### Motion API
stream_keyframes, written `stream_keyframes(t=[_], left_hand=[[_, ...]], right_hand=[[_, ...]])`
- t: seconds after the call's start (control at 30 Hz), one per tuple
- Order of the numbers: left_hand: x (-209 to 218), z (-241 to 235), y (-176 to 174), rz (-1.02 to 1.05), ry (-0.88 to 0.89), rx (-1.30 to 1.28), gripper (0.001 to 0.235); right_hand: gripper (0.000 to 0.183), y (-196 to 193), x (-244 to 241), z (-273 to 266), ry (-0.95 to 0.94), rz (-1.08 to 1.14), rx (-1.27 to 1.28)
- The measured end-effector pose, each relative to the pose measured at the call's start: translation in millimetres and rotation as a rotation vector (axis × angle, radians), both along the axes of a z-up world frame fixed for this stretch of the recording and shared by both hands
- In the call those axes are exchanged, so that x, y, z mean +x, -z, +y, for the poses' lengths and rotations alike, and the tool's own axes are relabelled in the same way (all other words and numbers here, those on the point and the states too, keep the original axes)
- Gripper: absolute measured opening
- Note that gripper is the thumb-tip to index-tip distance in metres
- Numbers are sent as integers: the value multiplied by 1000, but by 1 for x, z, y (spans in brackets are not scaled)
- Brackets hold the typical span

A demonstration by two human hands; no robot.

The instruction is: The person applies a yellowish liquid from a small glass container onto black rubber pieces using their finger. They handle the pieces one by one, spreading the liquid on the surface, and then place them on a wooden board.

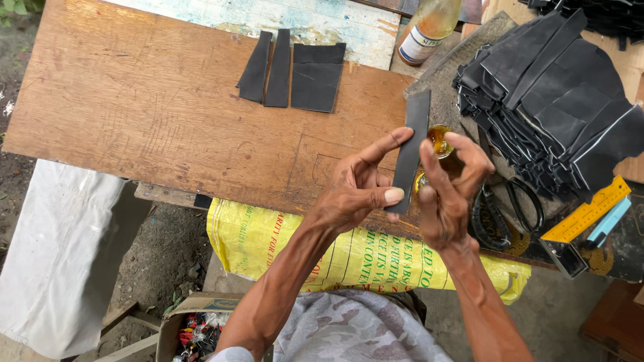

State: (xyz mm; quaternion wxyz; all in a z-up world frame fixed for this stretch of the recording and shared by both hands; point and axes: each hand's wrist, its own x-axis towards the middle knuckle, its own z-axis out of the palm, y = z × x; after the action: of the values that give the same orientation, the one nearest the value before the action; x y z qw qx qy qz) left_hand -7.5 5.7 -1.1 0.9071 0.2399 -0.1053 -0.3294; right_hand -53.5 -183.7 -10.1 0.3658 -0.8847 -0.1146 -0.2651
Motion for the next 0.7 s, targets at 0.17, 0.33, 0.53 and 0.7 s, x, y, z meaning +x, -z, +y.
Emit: stream_keyframes(t=[0.17,0.33,0.53,0.7], left_hand=[[-1,3,0,-9,51,39,92],[-2,13,-3,-80,140,133,90],[2,23,-4,-52,260,117,89],[4,24,-2,-13,202,11,91]], right_hand=[[56,0,6,-8,12,-10,-75],[56,0,10,-22,33,-13,-150],[55,-2,11,-33,44,-51,-273],[56,3,13,-32,48,-124,-225]])
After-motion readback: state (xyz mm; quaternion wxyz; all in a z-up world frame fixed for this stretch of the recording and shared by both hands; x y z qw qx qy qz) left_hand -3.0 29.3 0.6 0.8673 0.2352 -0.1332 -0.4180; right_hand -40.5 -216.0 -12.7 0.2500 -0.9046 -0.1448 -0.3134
